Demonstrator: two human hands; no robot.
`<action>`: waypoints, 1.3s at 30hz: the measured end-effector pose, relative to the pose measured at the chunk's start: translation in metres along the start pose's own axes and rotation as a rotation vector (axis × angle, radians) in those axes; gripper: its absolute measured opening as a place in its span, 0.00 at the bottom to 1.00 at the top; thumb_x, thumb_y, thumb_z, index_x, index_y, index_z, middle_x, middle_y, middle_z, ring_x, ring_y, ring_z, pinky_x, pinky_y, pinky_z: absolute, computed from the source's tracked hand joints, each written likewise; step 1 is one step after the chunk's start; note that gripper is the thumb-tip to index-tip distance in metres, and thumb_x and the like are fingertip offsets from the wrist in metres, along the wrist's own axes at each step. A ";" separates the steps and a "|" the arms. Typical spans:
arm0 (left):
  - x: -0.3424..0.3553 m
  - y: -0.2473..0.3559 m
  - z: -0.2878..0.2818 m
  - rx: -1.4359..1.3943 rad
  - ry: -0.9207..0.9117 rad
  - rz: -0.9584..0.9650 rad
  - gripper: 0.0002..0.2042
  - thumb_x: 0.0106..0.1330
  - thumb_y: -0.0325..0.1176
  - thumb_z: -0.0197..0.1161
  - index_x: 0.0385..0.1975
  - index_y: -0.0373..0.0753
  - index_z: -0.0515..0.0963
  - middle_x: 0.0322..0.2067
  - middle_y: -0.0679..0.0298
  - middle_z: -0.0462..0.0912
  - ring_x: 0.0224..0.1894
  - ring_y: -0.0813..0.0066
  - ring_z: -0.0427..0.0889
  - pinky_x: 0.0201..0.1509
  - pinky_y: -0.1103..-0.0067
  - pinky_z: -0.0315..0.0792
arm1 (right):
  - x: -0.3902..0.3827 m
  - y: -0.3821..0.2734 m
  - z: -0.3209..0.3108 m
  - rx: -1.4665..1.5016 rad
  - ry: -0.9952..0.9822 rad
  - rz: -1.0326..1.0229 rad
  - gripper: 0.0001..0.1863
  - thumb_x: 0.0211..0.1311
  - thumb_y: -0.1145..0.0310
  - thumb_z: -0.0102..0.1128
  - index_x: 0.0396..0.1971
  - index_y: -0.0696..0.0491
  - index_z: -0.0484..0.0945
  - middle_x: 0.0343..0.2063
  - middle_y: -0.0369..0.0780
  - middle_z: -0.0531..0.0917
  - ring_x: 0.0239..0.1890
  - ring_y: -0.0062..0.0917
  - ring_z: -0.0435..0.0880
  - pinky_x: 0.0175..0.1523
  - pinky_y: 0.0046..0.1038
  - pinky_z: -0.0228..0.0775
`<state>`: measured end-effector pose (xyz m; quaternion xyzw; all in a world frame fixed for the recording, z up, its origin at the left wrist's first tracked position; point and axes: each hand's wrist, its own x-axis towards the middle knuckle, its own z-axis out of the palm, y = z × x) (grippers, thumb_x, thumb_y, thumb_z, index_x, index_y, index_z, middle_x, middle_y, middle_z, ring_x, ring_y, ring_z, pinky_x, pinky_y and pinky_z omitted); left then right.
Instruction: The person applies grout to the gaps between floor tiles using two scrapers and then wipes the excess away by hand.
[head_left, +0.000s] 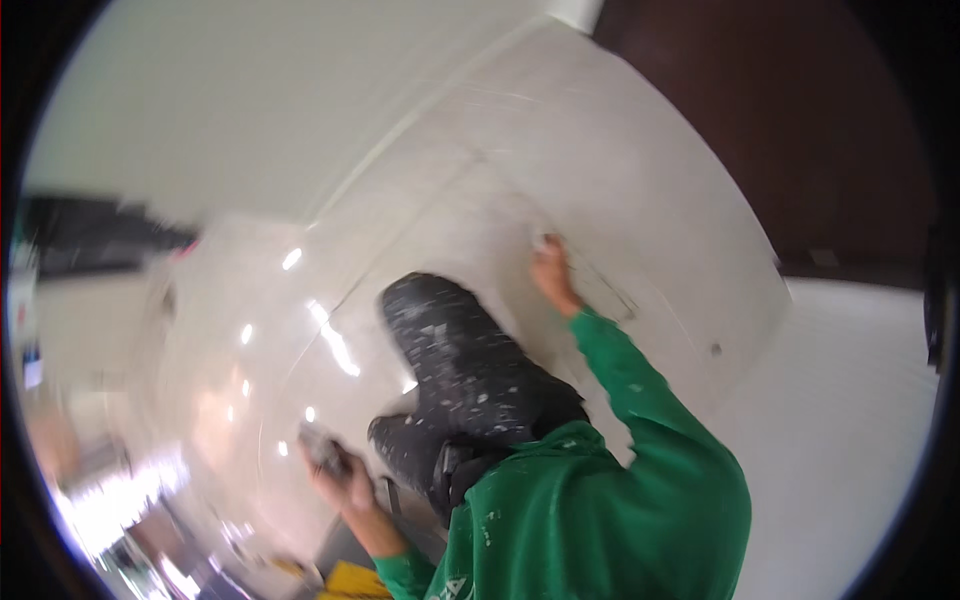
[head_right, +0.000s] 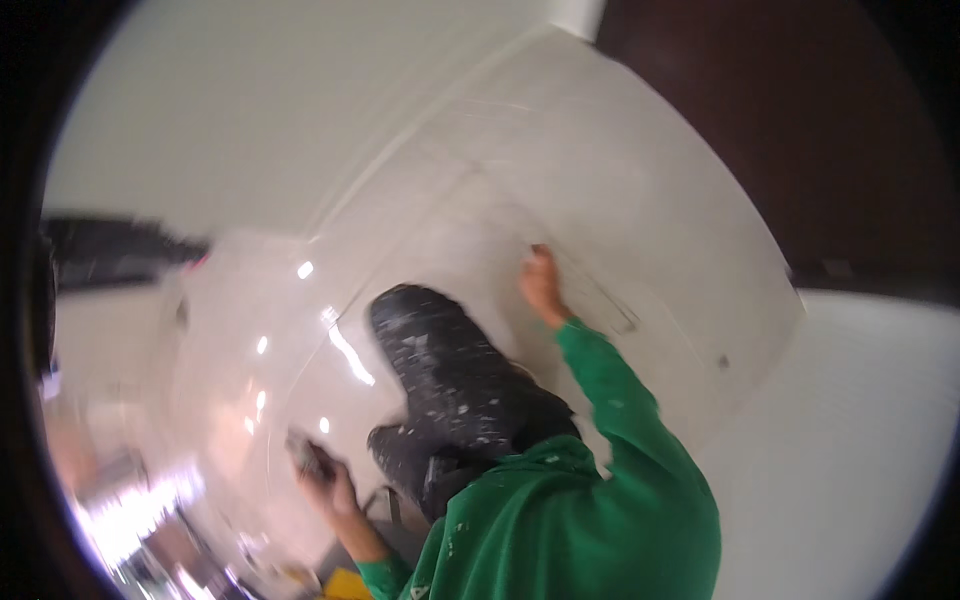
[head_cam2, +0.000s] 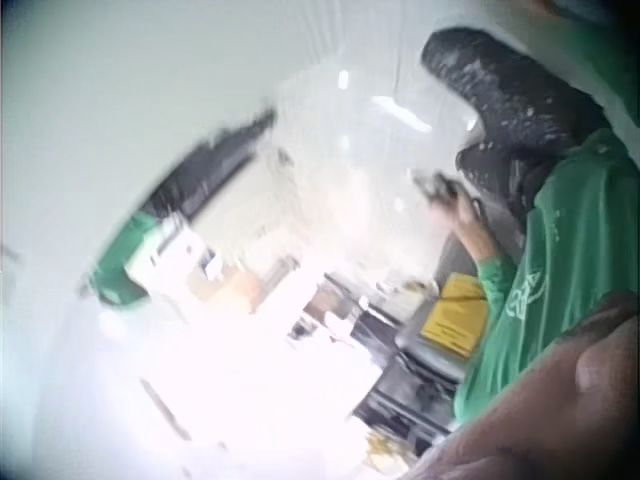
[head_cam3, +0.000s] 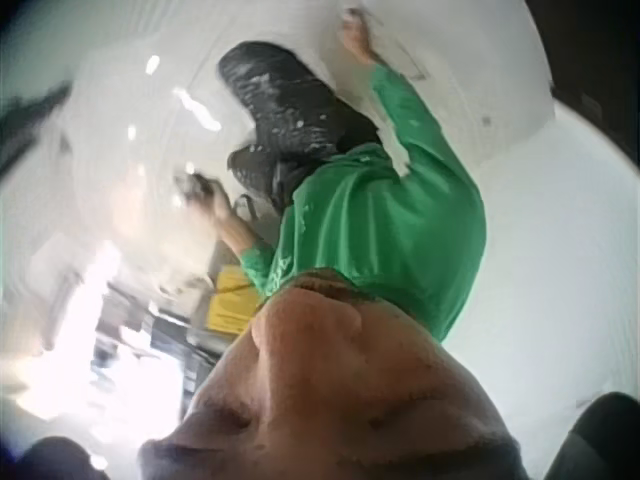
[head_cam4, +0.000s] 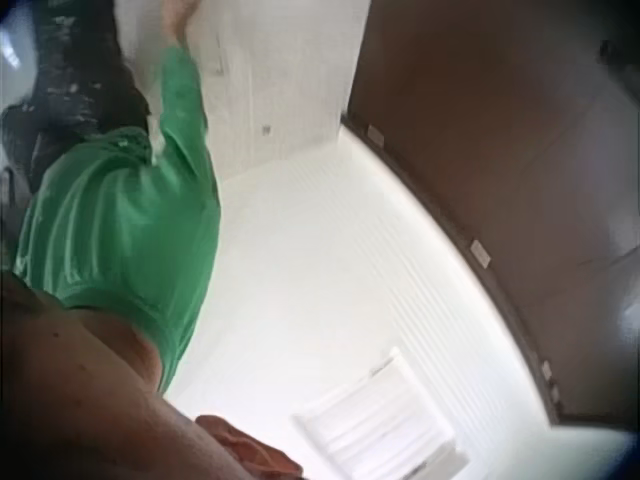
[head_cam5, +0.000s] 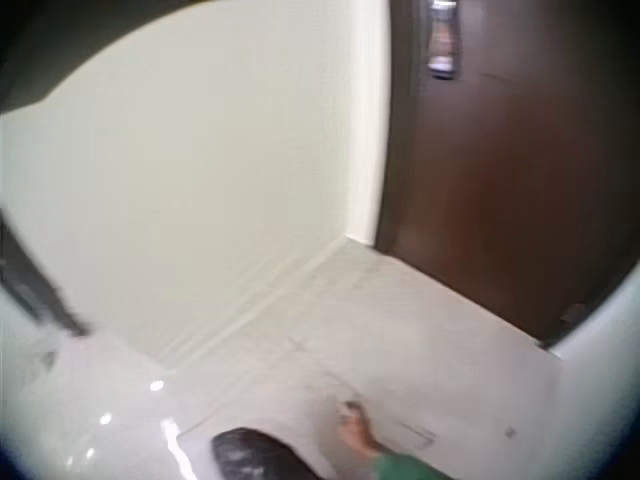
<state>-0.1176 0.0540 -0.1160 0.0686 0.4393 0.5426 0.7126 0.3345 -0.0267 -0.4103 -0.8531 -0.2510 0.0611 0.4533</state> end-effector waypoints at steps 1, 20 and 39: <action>-0.013 0.001 -0.002 0.023 -0.176 -0.038 0.11 0.73 0.32 0.56 0.51 0.40 0.79 0.44 0.63 0.86 0.42 0.78 0.86 0.42 0.82 0.84 | 0.004 -0.045 -0.016 0.187 -0.271 0.080 0.13 0.66 0.76 0.56 0.50 0.60 0.74 0.43 0.47 0.81 0.49 0.36 0.81 0.54 0.34 0.73; -0.111 0.012 0.059 0.030 -0.325 -0.044 0.23 0.77 0.51 0.51 0.56 0.37 0.75 0.48 0.61 0.83 0.47 0.69 0.84 0.54 0.70 0.79 | -0.074 -0.444 -0.119 0.368 -0.744 -1.678 0.26 0.47 0.77 0.57 0.50 0.50 0.84 0.52 0.40 0.79 0.52 0.37 0.76 0.56 0.36 0.69; -0.108 0.055 0.060 0.109 0.206 1.101 0.25 0.81 0.49 0.44 0.40 0.29 0.77 0.35 0.66 0.78 0.35 0.78 0.74 0.44 0.77 0.70 | -0.207 -0.451 -0.109 1.174 -1.409 0.313 0.14 0.72 0.70 0.56 0.54 0.56 0.74 0.44 0.36 0.84 0.42 0.19 0.84 0.45 0.26 0.79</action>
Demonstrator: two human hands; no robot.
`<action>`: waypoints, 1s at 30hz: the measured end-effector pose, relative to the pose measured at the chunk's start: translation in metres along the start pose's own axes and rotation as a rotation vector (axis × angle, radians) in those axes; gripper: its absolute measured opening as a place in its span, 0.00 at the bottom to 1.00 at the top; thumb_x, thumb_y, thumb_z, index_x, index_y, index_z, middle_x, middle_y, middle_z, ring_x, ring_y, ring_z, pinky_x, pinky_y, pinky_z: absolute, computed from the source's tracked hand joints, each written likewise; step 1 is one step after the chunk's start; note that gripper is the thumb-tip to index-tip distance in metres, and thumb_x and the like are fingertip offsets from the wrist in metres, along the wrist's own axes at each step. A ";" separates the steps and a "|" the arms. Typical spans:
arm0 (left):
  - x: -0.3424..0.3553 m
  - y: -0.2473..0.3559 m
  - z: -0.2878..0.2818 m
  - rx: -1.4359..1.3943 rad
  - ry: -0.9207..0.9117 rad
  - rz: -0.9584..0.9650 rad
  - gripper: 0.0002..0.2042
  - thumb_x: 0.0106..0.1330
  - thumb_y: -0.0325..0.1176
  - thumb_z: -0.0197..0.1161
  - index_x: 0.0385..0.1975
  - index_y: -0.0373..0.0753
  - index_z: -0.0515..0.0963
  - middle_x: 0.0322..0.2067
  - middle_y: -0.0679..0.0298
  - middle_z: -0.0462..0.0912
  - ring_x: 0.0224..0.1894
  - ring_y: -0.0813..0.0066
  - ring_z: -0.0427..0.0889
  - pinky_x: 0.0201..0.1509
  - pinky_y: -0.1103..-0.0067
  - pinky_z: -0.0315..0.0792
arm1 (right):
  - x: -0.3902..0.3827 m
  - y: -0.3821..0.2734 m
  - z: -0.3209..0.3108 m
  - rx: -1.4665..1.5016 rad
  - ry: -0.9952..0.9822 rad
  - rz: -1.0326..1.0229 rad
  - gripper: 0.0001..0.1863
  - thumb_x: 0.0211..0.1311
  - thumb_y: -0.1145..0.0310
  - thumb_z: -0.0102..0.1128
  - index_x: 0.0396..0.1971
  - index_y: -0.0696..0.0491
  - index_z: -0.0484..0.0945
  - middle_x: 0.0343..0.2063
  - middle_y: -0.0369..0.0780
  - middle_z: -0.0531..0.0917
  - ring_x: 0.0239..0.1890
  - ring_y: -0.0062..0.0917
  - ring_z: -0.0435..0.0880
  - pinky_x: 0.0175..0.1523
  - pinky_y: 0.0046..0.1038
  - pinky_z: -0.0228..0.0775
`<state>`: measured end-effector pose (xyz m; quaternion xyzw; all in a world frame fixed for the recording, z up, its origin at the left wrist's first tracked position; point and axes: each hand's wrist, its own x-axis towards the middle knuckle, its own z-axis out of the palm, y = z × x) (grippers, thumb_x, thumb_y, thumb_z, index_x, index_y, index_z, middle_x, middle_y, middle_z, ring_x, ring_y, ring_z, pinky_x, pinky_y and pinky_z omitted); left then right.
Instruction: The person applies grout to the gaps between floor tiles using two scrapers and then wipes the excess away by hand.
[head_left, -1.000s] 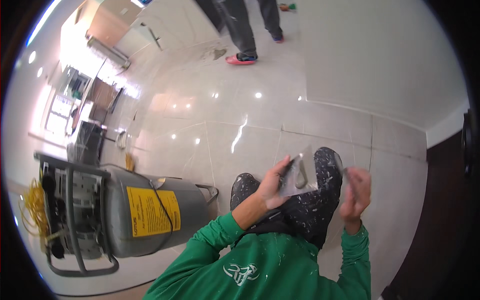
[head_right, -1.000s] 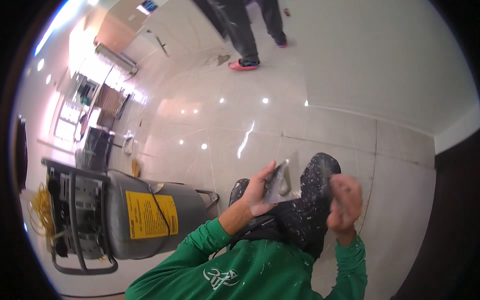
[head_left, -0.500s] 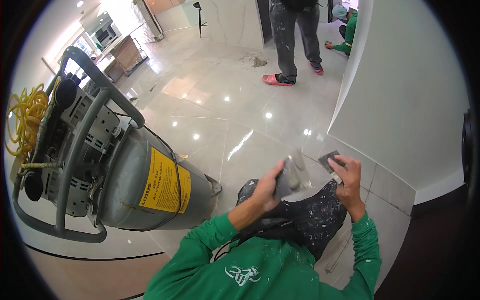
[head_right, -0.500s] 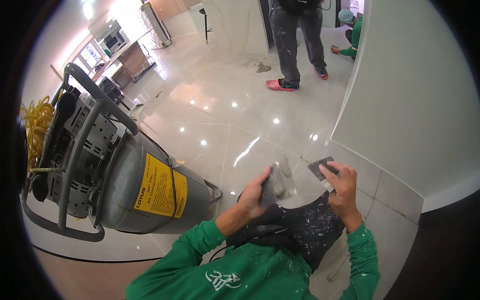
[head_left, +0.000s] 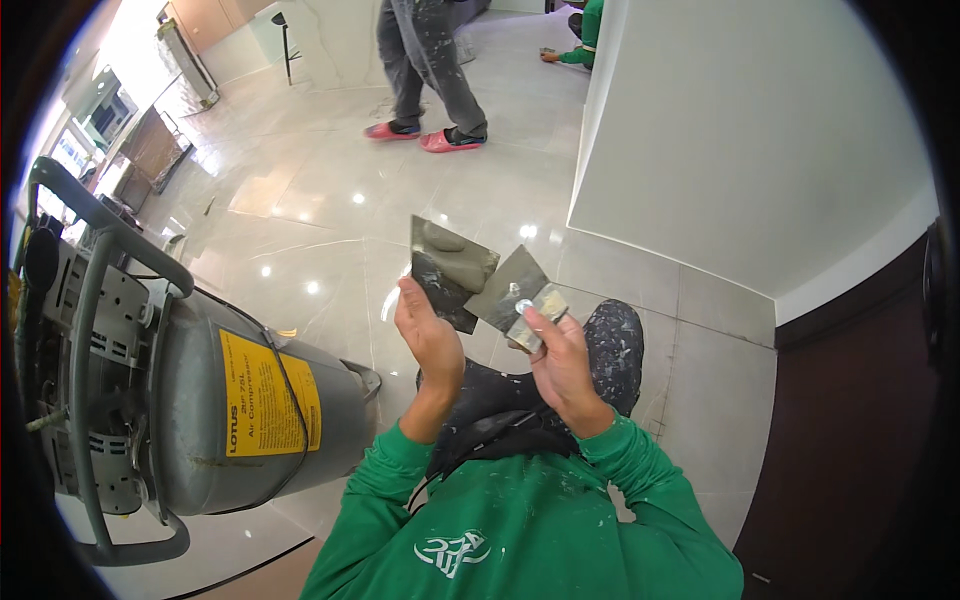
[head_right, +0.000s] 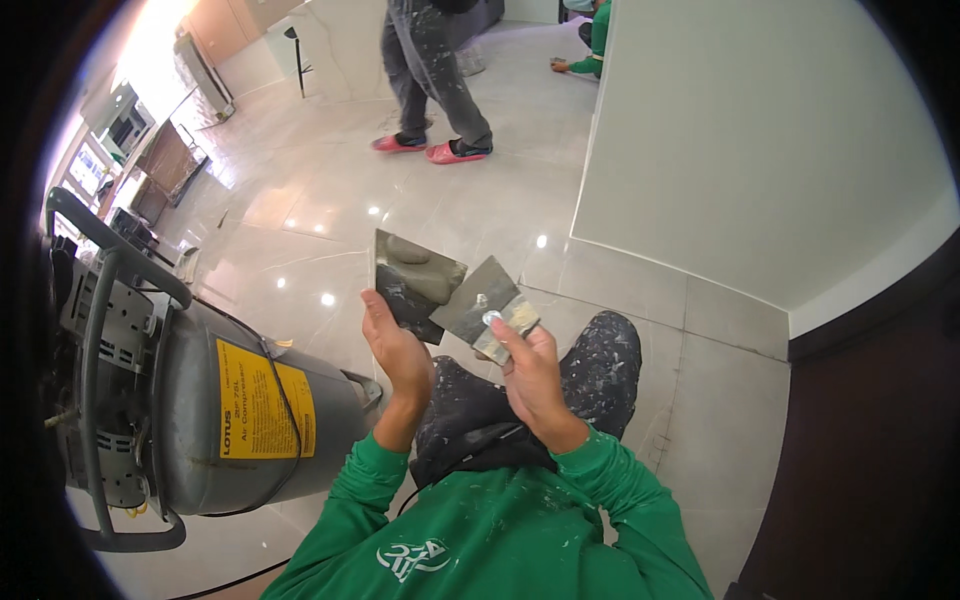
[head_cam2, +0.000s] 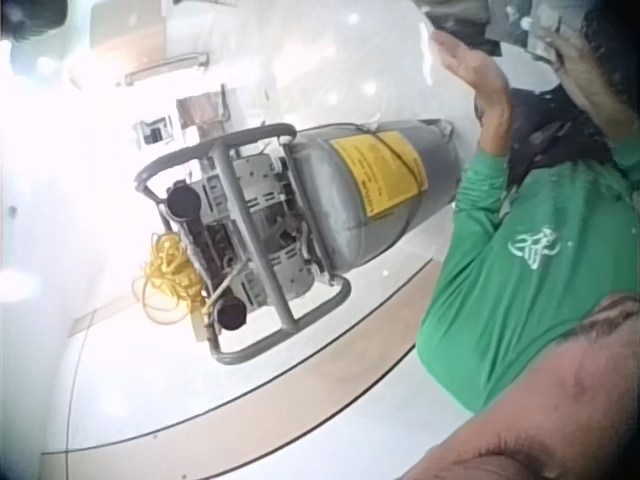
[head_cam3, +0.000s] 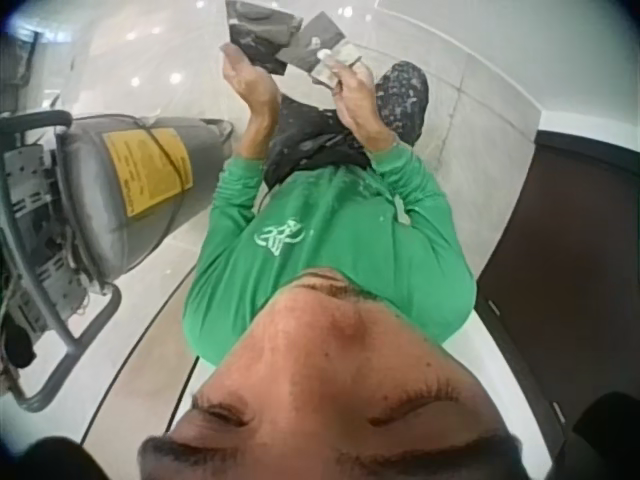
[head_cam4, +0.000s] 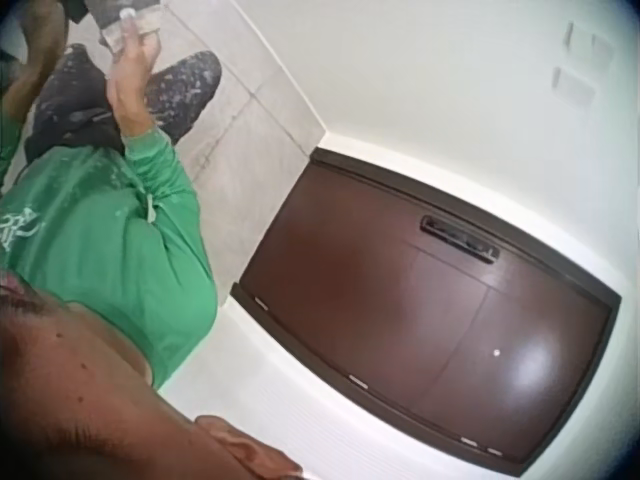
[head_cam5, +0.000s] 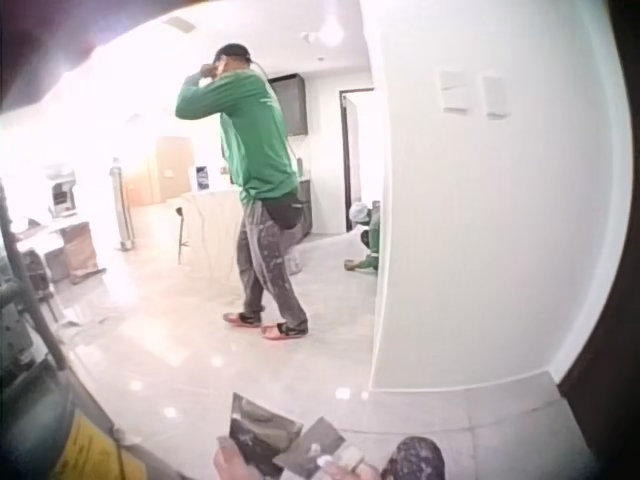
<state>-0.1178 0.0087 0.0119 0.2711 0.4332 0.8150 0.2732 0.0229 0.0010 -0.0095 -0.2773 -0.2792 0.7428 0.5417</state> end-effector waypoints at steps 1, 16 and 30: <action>-0.003 0.000 -0.004 -0.004 0.002 -0.008 0.25 0.81 0.49 0.44 0.40 0.29 0.77 0.35 0.66 0.78 0.35 0.78 0.74 0.44 0.77 0.70 | 0.000 0.004 -0.003 0.024 -0.015 0.001 0.15 0.71 0.70 0.59 0.53 0.59 0.76 0.46 0.37 0.84 0.44 0.21 0.84 0.46 0.26 0.78; -0.006 0.018 -0.050 -0.064 -0.470 -0.853 0.25 0.79 0.49 0.44 0.51 0.31 0.78 0.43 0.55 0.83 0.43 0.63 0.83 0.49 0.70 0.75 | -0.009 -0.078 -0.021 -1.130 -0.083 -0.683 0.07 0.63 0.77 0.63 0.40 0.62 0.84 0.42 0.43 0.84 0.40 0.28 0.87 0.40 0.27 0.83; -0.023 0.011 -0.046 -0.369 -0.406 -1.000 0.25 0.77 0.51 0.50 0.57 0.33 0.72 0.50 0.54 0.82 0.50 0.63 0.84 0.56 0.66 0.79 | 0.050 -0.097 -0.050 -1.760 -0.683 -1.168 0.27 0.52 0.77 0.62 0.56 0.46 0.80 0.55 0.40 0.76 0.60 0.35 0.78 0.59 0.34 0.79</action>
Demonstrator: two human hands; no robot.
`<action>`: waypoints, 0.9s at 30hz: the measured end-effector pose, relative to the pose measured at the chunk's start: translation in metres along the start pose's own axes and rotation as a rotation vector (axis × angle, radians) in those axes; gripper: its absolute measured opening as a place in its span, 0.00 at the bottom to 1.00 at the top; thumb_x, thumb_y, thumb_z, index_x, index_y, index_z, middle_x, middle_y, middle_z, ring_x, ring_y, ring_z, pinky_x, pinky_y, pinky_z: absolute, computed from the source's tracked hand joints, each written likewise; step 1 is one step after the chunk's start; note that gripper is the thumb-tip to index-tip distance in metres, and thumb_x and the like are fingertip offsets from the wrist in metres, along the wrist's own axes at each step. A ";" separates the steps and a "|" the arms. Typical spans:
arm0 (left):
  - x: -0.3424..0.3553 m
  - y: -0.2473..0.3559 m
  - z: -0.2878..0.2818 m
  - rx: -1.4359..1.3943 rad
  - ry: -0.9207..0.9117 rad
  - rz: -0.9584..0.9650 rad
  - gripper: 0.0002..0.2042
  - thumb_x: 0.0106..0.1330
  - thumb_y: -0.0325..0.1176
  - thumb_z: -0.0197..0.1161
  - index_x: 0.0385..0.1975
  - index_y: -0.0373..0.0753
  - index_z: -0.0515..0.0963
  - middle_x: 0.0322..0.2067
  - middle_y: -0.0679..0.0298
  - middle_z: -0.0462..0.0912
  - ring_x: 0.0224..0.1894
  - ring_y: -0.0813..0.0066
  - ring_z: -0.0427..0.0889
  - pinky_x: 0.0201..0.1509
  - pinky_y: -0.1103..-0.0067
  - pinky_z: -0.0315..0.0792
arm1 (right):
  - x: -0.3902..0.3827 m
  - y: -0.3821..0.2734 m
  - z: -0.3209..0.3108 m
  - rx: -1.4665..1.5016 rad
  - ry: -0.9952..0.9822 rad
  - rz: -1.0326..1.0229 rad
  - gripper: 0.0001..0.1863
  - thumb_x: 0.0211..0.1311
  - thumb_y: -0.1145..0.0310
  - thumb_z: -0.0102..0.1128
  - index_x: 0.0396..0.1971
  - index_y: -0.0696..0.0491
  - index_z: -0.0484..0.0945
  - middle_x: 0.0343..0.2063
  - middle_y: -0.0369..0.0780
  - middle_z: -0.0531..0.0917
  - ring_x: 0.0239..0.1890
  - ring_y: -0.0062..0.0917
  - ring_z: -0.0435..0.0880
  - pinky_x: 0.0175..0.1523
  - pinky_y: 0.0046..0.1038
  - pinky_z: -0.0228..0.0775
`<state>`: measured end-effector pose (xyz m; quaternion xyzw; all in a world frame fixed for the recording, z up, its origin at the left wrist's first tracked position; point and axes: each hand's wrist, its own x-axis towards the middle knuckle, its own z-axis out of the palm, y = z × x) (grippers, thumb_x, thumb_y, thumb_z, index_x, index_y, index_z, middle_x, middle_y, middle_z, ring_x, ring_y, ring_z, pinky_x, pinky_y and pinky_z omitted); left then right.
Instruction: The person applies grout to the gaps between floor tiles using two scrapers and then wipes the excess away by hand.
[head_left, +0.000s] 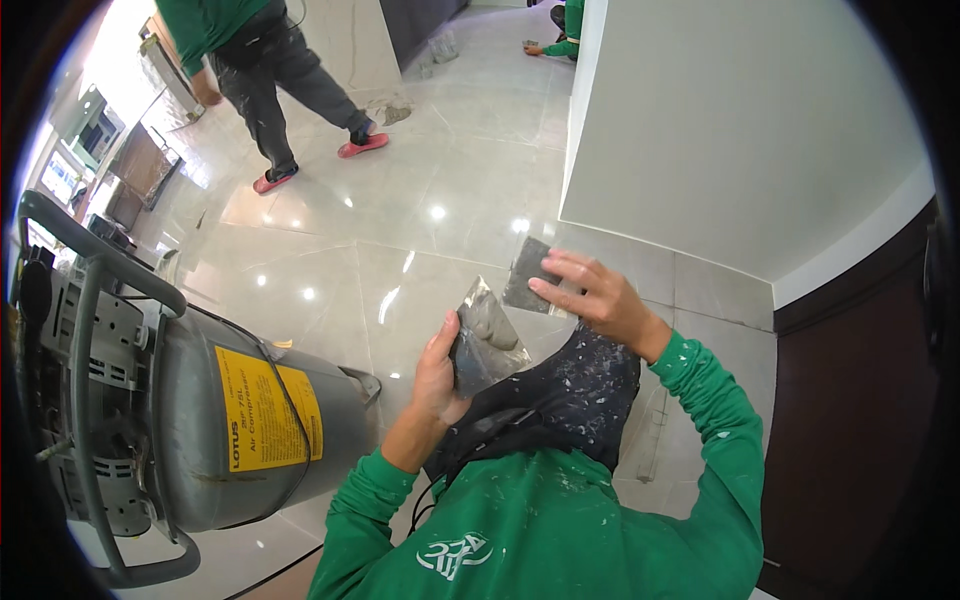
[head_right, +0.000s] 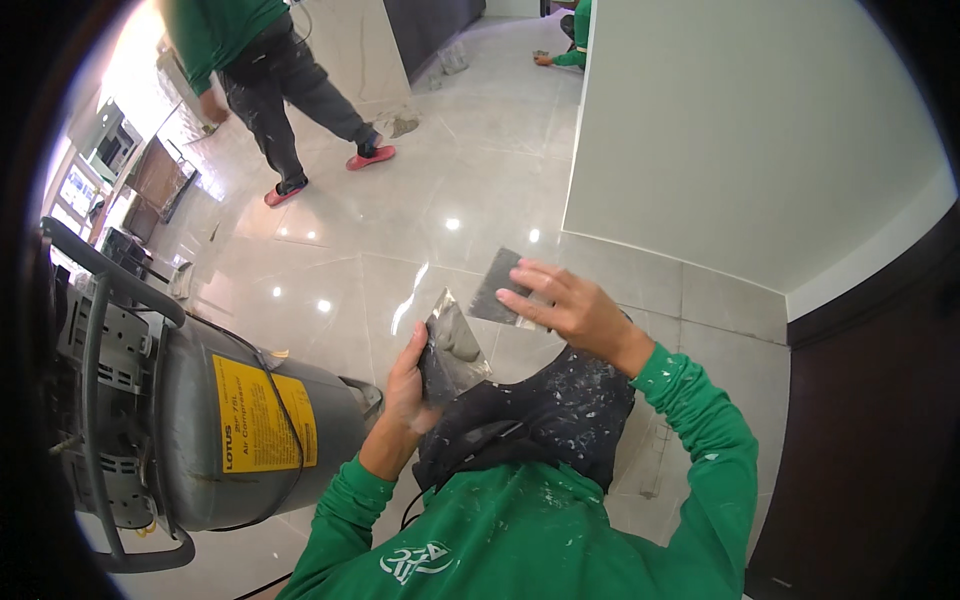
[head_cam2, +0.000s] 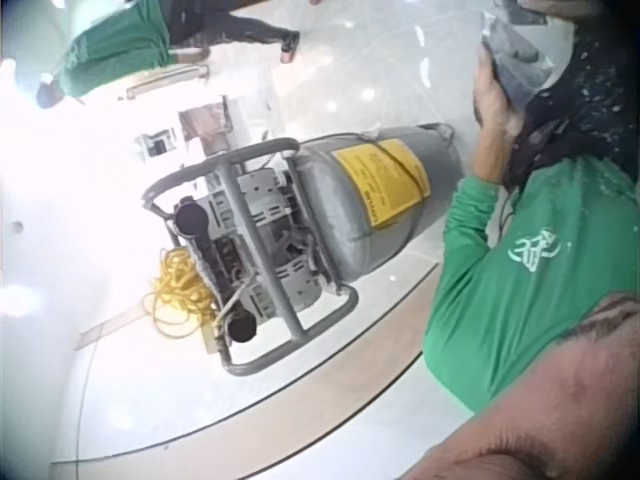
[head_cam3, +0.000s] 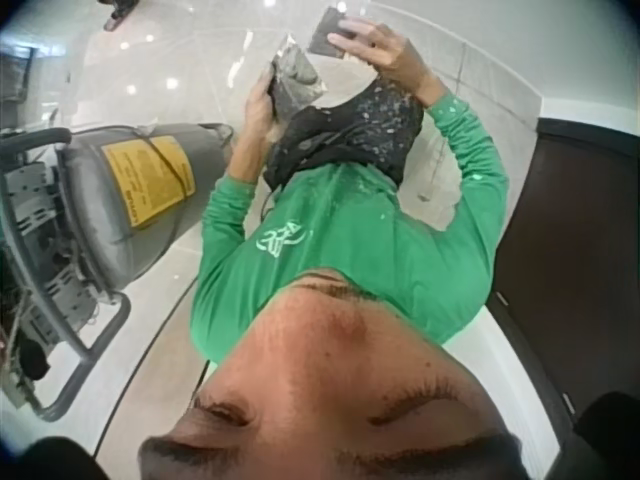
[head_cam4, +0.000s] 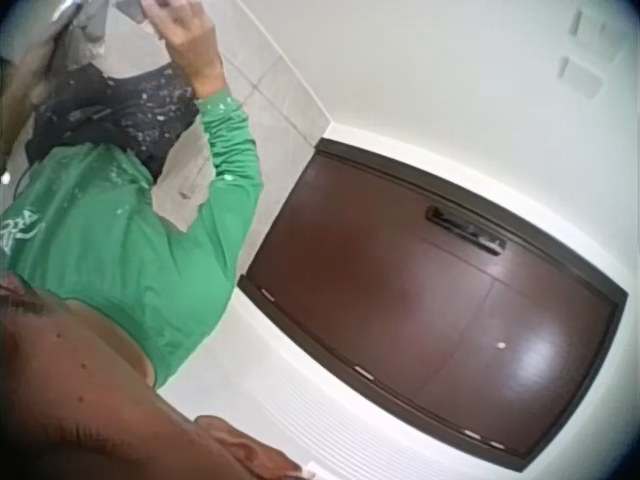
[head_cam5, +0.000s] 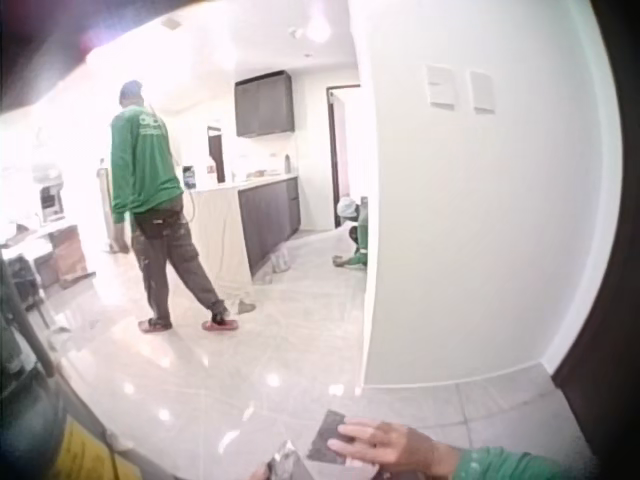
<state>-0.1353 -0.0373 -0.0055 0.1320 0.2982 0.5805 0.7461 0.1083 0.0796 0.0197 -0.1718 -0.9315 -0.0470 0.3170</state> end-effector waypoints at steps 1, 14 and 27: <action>-0.001 0.000 0.002 0.010 0.051 0.046 0.23 0.77 0.50 0.51 0.54 0.33 0.74 0.48 0.55 0.83 0.48 0.64 0.85 0.54 0.68 0.79 | 0.001 0.003 0.000 -0.040 -0.010 0.025 0.29 0.52 0.80 0.62 0.57 0.44 0.80 0.55 0.41 0.75 0.59 0.35 0.77 0.60 0.33 0.78; 0.034 0.023 -0.017 1.361 -0.175 1.606 0.20 0.78 0.39 0.51 0.57 0.28 0.74 0.48 0.45 0.83 0.52 0.47 0.84 0.53 0.63 0.82 | 0.039 -0.070 -0.045 1.930 0.148 1.388 0.13 0.75 0.62 0.53 0.50 0.55 0.74 0.41 0.36 0.82 0.41 0.20 0.83 0.46 0.28 0.76; 0.037 -0.027 -0.043 0.039 0.355 0.158 0.20 0.78 0.45 0.51 0.57 0.34 0.73 0.48 0.59 0.83 0.49 0.65 0.83 0.56 0.71 0.76 | -0.079 -0.010 -0.031 1.781 0.746 1.365 0.17 0.70 0.64 0.56 0.56 0.53 0.75 0.47 0.37 0.84 0.47 0.25 0.84 0.56 0.34 0.75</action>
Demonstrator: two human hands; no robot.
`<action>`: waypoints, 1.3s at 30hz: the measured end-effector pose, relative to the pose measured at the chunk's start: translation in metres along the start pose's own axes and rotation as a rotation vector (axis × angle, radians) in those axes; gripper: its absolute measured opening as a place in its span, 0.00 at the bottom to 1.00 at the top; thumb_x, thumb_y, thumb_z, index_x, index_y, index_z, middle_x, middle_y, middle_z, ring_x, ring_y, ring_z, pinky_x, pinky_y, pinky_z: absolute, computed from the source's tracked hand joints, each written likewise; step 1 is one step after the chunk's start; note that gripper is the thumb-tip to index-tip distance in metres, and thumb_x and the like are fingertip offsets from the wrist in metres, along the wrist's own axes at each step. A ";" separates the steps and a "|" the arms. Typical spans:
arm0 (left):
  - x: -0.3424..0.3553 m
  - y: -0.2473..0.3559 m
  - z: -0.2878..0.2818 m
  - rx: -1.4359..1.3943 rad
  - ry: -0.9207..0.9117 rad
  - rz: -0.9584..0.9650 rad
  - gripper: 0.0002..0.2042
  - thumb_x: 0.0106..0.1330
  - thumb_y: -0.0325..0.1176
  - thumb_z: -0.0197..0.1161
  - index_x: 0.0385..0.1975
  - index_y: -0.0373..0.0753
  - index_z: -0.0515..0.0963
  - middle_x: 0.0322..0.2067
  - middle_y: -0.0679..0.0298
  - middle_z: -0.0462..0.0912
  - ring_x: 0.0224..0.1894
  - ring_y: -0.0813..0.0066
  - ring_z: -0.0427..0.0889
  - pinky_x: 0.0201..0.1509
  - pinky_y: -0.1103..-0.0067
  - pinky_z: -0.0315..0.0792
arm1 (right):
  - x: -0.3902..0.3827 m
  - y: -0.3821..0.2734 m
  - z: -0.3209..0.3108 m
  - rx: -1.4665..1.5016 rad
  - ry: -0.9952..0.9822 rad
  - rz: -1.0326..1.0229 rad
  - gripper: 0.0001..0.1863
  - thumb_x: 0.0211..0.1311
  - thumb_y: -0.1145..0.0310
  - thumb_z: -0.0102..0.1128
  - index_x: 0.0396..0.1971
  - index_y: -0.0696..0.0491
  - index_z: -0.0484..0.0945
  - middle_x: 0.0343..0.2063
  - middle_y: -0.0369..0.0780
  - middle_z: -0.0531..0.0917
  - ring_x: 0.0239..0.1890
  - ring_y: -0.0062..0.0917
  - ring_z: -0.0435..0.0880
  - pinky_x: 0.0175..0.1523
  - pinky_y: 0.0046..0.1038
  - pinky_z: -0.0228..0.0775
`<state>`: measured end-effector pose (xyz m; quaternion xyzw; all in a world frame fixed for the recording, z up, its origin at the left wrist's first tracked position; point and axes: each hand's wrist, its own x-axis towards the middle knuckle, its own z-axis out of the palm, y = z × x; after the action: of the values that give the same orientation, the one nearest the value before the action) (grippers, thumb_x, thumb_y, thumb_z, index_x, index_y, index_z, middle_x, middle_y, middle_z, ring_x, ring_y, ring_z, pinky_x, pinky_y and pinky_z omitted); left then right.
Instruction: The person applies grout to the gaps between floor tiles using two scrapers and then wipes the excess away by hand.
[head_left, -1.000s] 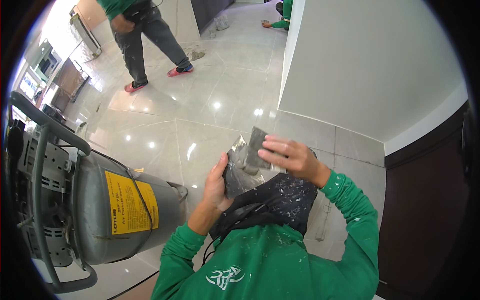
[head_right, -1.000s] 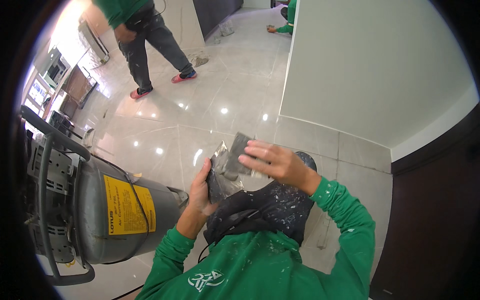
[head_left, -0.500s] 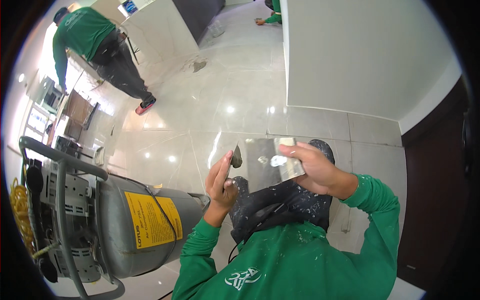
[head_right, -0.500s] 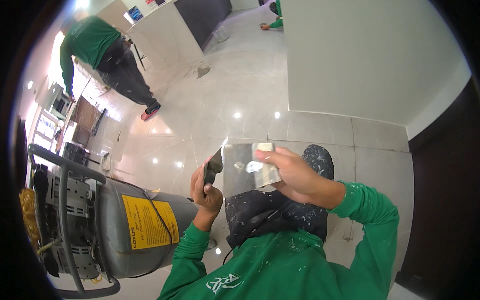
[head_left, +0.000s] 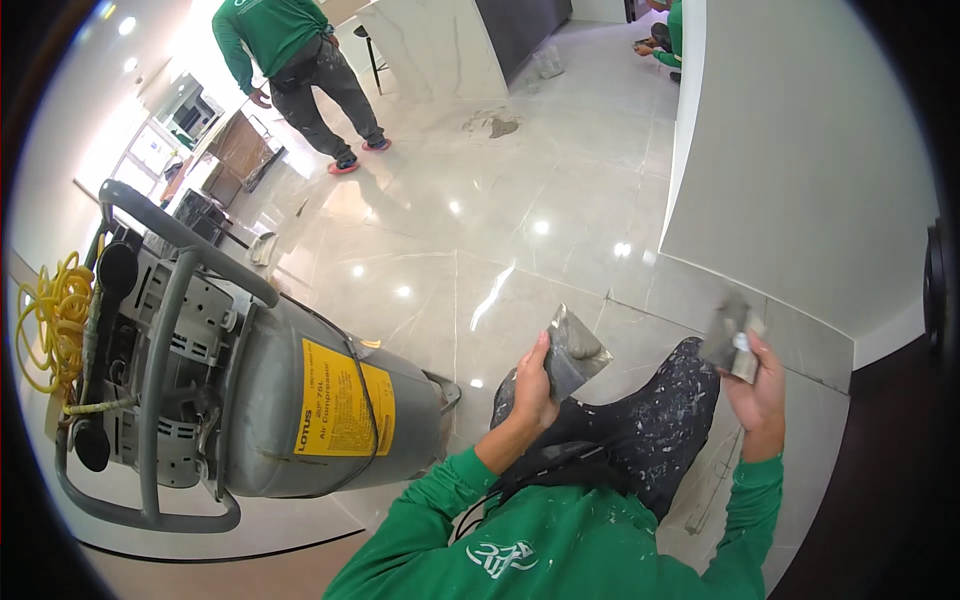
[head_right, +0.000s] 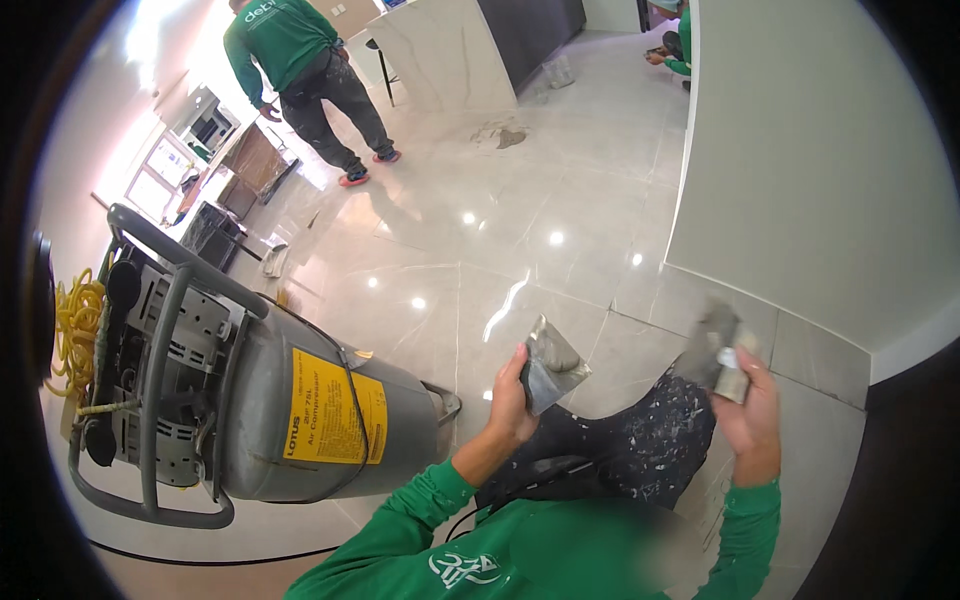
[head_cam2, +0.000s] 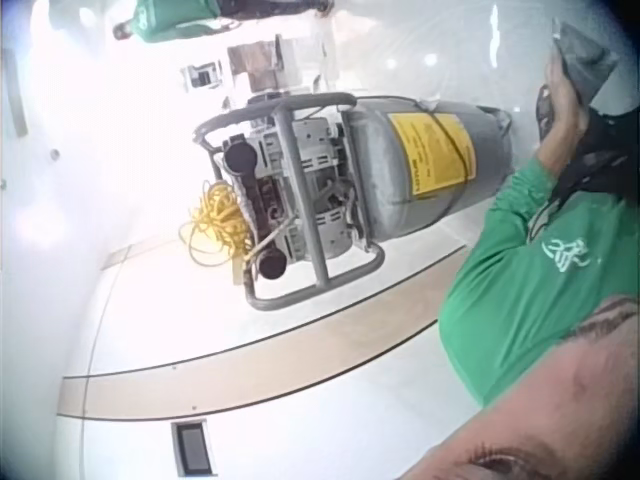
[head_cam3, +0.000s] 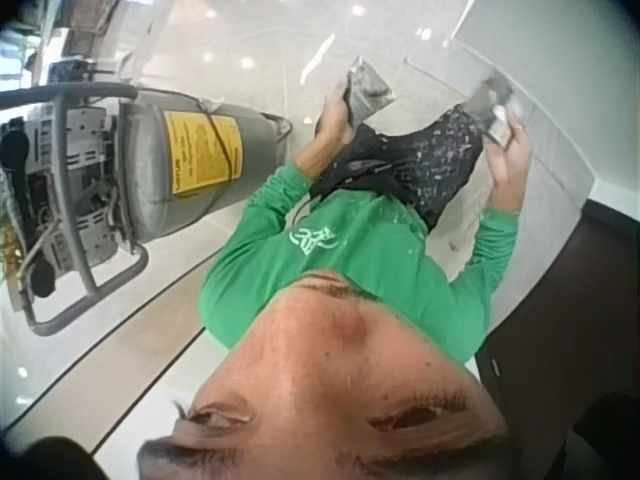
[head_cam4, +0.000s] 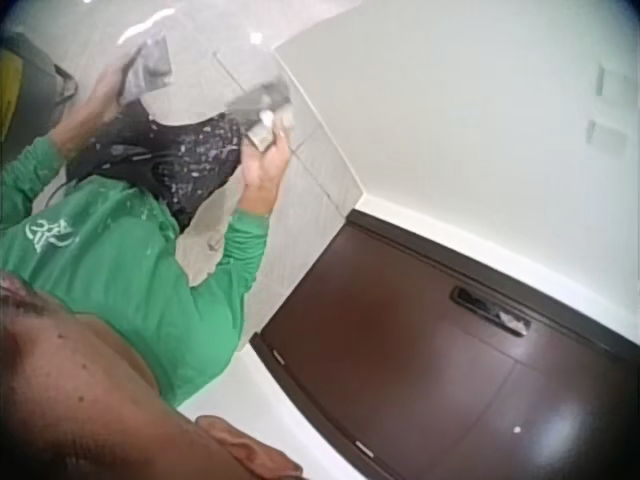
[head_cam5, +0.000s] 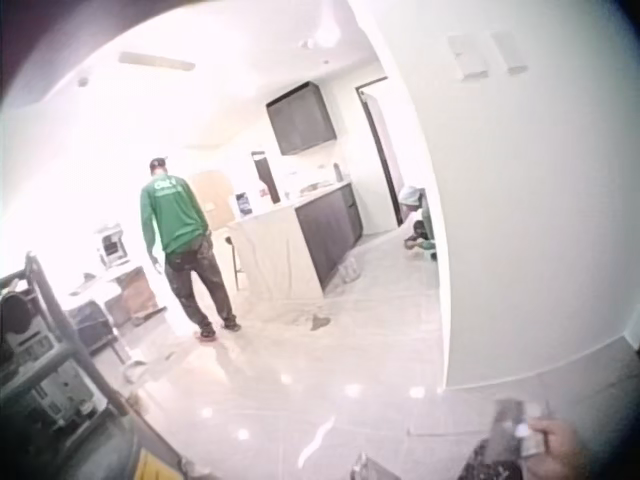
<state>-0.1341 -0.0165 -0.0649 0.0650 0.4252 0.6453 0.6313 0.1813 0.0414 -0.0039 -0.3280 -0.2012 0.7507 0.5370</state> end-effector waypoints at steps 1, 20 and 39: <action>0.003 -0.004 0.007 0.006 0.000 -0.005 0.20 0.78 0.45 0.51 0.57 0.34 0.73 0.48 0.59 0.83 0.49 0.65 0.83 0.56 0.71 0.76 | -0.001 -0.008 -0.035 0.008 0.072 -0.077 0.18 0.70 0.65 0.56 0.56 0.54 0.75 0.47 0.38 0.84 0.48 0.26 0.83 0.57 0.34 0.74; 0.045 -0.042 0.010 0.080 0.300 -0.068 0.10 0.74 0.38 0.59 0.40 0.36 0.80 0.32 0.63 0.85 0.27 0.78 0.83 0.27 0.86 0.80 | 0.073 0.003 -0.514 -1.574 0.557 -0.139 0.13 0.65 0.71 0.53 0.44 0.57 0.83 0.41 0.48 0.85 0.45 0.45 0.83 0.51 0.42 0.72; 0.042 -0.040 -0.037 0.077 0.405 -0.046 0.10 0.75 0.35 0.57 0.45 0.36 0.80 0.37 0.59 0.88 0.37 0.75 0.88 0.34 0.85 0.85 | 0.218 -0.021 -0.540 -2.133 0.378 -0.005 0.14 0.68 0.73 0.53 0.45 0.45 0.86 0.45 0.38 0.81 0.54 0.34 0.75 0.60 0.39 0.64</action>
<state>-0.1346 -0.0033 -0.1328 -0.0518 0.5694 0.6136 0.5445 0.5324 0.2257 -0.4306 -0.7361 -0.6652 0.1250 -0.0011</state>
